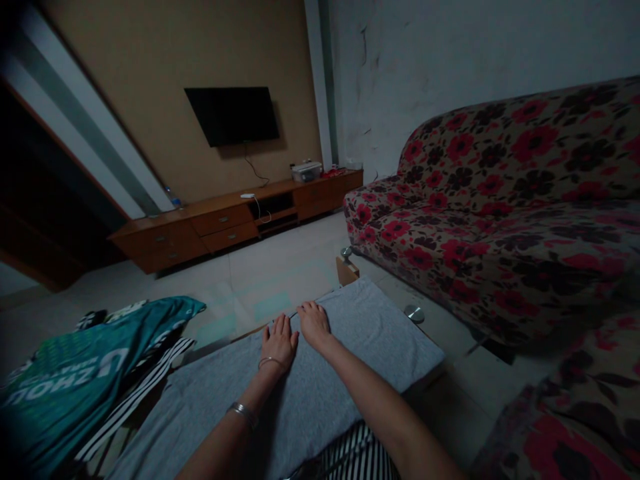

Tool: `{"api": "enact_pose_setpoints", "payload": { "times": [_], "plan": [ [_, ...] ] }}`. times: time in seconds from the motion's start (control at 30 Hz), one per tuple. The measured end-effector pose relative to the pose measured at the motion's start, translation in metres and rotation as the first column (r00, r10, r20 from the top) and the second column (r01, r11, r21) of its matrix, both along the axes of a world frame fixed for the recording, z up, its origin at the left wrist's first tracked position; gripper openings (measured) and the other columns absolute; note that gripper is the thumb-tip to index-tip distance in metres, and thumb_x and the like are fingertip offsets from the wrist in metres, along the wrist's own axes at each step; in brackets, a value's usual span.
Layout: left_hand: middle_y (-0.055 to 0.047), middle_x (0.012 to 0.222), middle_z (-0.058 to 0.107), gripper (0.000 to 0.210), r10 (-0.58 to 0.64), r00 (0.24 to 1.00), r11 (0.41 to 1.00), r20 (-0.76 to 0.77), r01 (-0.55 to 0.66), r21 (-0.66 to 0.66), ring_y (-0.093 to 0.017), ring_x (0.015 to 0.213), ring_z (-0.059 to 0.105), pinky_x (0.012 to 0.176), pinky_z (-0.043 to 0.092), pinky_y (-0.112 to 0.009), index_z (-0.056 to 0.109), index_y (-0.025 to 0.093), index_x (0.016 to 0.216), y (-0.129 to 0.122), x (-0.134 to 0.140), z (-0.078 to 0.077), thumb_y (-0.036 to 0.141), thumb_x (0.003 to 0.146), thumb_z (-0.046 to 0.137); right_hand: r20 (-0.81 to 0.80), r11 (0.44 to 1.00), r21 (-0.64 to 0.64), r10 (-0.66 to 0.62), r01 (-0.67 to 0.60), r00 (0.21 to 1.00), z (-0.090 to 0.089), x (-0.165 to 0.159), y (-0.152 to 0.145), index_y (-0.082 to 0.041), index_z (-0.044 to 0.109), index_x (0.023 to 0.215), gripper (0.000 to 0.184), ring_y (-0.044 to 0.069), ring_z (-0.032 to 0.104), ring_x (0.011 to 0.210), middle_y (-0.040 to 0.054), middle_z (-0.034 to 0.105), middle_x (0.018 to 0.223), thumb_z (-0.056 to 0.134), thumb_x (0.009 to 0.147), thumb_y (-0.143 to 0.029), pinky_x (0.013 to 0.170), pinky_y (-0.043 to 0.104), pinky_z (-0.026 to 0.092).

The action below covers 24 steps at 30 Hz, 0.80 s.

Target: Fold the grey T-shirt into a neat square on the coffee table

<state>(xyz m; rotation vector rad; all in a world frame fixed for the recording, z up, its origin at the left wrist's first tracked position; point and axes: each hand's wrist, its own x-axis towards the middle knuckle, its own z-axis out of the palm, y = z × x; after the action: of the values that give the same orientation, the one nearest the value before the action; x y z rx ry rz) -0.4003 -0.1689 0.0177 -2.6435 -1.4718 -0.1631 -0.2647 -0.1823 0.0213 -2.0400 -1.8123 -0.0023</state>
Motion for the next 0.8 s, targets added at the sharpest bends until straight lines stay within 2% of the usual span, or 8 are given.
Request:
{"api": "enact_pose_setpoints", "payload": {
  "times": [0.17,0.37,0.47,0.53,0.6,0.7,0.73,0.8],
  "plan": [
    [-0.014,0.152,0.030,0.055,-0.004,1.000,1.000,-0.002,0.004,-0.028,-0.027,0.140,0.029,0.113,0.022,-0.052,0.040,0.012,0.142,0.001,0.000,0.001,0.038,0.094,0.030,0.001,0.995,0.032,0.099,-0.099,0.995,-0.010,0.045,-0.012,-0.020,0.051,0.133,0.042,0.016,0.041,0.127,0.0073,0.053,0.135,0.038,0.093,-0.020,0.107,0.032,0.030],
    [-0.013,0.152,0.030,0.055,-0.011,1.000,1.000,0.014,0.011,-0.025,-0.026,0.140,0.029,0.114,0.020,-0.052,0.039,0.014,0.142,0.000,-0.002,-0.001,0.039,0.094,0.031,0.010,0.977,-0.013,-0.212,0.212,0.977,-0.011,0.179,-0.044,-0.009,0.051,0.132,0.046,0.021,0.039,0.132,0.0139,0.048,0.140,0.030,0.095,-0.023,0.110,0.038,0.026],
    [-0.013,0.153,0.031,0.054,-0.018,0.999,0.999,0.036,0.019,-0.034,-0.025,0.141,0.027,0.114,0.019,-0.051,0.038,0.016,0.143,0.004,-0.002,0.000,0.040,0.095,0.031,0.018,0.946,-0.028,-0.321,0.322,0.947,0.000,0.215,-0.059,-0.005,0.050,0.131,0.047,0.024,0.041,0.129,0.0185,0.048,0.139,0.029,0.094,-0.025,0.109,0.040,0.027],
    [-0.012,0.154,0.027,0.057,-0.023,0.998,0.998,0.064,0.026,-0.049,-0.026,0.142,0.023,0.114,0.019,-0.051,0.035,0.016,0.144,0.004,-0.002,0.004,0.043,0.095,0.031,0.036,0.934,-0.007,-0.357,0.357,0.934,0.005,0.210,-0.067,-0.003,0.047,0.133,0.049,0.027,0.038,0.131,0.0205,0.045,0.141,0.029,0.095,-0.027,0.109,0.043,0.026],
    [-0.011,0.156,0.021,0.060,-0.033,0.995,0.996,0.096,0.041,-0.081,-0.026,0.144,0.018,0.115,0.020,-0.050,0.031,0.016,0.146,-0.003,-0.003,0.011,0.045,0.094,0.033,0.079,0.944,0.059,-0.328,0.324,0.941,0.002,0.183,-0.077,-0.005,0.043,0.137,0.051,0.028,0.032,0.135,0.0192,0.040,0.145,0.029,0.095,-0.031,0.110,0.046,0.024],
    [-0.011,0.158,0.014,0.063,-0.048,0.990,0.986,0.131,0.068,-0.151,-0.026,0.145,0.012,0.115,0.019,-0.052,0.026,0.015,0.148,-0.029,-0.010,0.022,0.046,0.094,0.036,0.175,0.994,0.082,-0.089,0.076,0.981,-0.018,0.131,-0.110,-0.018,0.047,0.137,0.049,0.026,0.031,0.137,0.0103,0.041,0.147,0.031,0.095,-0.038,0.110,0.044,0.026],
    [-0.012,0.158,0.013,0.063,-0.058,0.989,0.982,0.138,0.081,-0.171,-0.026,0.145,0.011,0.115,0.018,-0.054,0.026,0.016,0.148,-0.040,-0.016,0.025,0.047,0.093,0.037,0.200,0.999,0.043,0.023,-0.033,0.980,-0.028,0.121,-0.125,-0.021,0.050,0.135,0.048,0.025,0.032,0.137,0.0075,0.042,0.146,0.030,0.095,-0.039,0.110,0.043,0.028],
    [-0.012,0.158,0.012,0.065,-0.086,0.985,0.974,0.150,0.115,-0.195,-0.028,0.146,0.009,0.114,0.017,-0.058,0.027,0.016,0.147,-0.068,-0.033,0.028,0.051,0.093,0.035,0.222,0.995,0.015,0.089,-0.094,0.971,-0.048,0.120,-0.156,-0.022,0.057,0.127,0.048,0.025,0.038,0.134,0.0080,0.049,0.141,0.030,0.093,-0.042,0.107,0.043,0.032]
  ]
}}
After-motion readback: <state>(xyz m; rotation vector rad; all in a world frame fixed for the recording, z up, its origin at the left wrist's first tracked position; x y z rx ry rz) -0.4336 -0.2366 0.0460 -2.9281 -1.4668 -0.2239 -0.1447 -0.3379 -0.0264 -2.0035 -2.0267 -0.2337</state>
